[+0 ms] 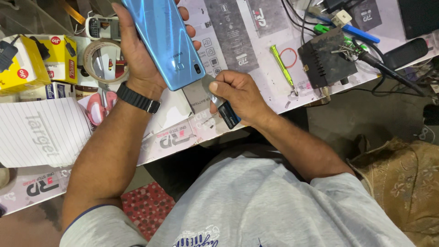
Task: The person uses a thin metal scraper and a blue plastic card to pry the back cover off a blue smartphone at a repair workbench.
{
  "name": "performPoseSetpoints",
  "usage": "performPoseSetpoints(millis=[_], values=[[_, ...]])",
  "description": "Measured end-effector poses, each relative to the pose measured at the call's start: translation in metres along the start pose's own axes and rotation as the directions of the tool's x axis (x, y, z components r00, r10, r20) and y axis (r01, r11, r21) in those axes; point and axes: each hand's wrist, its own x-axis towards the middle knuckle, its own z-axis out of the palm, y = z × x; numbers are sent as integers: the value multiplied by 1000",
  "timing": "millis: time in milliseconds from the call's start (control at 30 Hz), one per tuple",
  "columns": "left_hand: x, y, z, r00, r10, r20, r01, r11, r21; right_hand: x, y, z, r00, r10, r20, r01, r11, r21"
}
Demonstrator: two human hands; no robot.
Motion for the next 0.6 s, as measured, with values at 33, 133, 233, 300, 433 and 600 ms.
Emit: performPoseSetpoints(millis=[33,133,233,300,433,600], values=[[0,0,-1,1000,1,8,-1,1000,-3,-1,1,0,1000,-2,-10,2,1000,-8],[0,1,-1,999,-33,32,35,998,-56,-2,3,0,1000,-5,-29,5,1000,-17],[0,6,2,992,-98,77,105,990,-94,-3,4,-3,1000,-15,-17,15,1000,20],[-2,8,6,988,-124,92,129,990,-60,-2,3,-7,1000,-31,5,30,997,64],[-7,8,14,974,-199,105,213,968,-136,-3,-1,-11,996,-89,16,90,991,-100],[-9,8,16,963,-214,163,226,973,-56,-4,-32,-18,978,-137,157,188,906,-380]])
